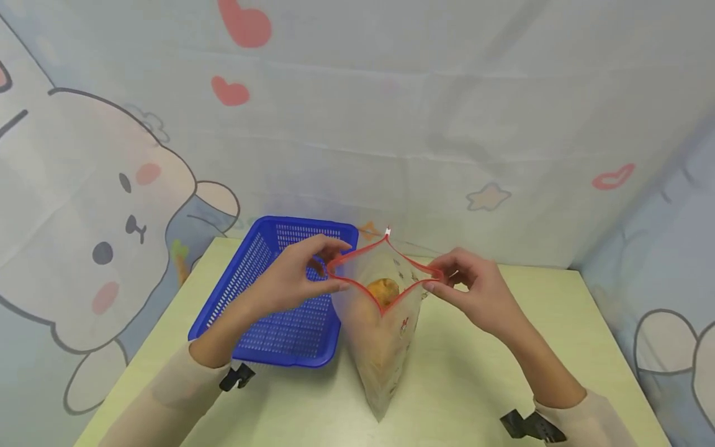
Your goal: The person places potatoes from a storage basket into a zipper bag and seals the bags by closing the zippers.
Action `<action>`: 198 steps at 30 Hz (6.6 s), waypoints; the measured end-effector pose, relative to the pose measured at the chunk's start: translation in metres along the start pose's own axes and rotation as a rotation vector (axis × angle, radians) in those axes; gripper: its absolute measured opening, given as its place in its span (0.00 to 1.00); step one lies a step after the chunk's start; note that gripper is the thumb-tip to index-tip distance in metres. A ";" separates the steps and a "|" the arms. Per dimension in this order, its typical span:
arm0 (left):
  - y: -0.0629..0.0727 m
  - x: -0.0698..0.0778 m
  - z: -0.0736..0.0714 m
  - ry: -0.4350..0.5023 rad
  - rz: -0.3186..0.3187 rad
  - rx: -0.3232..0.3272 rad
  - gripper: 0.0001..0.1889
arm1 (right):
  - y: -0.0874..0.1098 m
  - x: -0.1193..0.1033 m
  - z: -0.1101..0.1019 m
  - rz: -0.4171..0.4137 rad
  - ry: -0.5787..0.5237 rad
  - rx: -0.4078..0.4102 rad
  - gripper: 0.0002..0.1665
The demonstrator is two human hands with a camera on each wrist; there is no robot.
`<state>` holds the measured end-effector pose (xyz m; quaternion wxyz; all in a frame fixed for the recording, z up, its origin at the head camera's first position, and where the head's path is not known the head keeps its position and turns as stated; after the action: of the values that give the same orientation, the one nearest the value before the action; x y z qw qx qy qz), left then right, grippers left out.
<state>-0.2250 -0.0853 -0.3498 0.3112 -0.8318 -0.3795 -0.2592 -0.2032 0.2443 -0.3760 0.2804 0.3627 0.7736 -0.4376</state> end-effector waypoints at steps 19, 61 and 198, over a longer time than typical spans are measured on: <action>0.055 0.057 0.073 -0.251 0.158 0.297 0.18 | 0.006 0.015 0.009 -0.056 -0.242 0.030 0.14; 0.023 -0.024 -0.019 0.029 -0.294 0.318 0.07 | -0.007 -0.011 -0.002 -0.198 -0.496 0.288 0.07; 0.017 -0.020 0.174 0.138 -0.435 0.126 0.50 | 0.089 0.100 0.001 0.319 -0.037 0.170 0.18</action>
<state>-0.1895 0.0205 -0.4854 0.3248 -0.6897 -0.5430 -0.3523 -0.1891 0.3060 -0.4937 0.3286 0.4949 0.6614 -0.4579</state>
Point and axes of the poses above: each hand's wrist, its own y-axis away from the middle knuckle, its own z-axis out of the palm, x = y × z, the point moved 2 cm from there along -y, towards the middle knuckle, and after that the axes turned 4 degrees about -z, right-handed, at the moved point
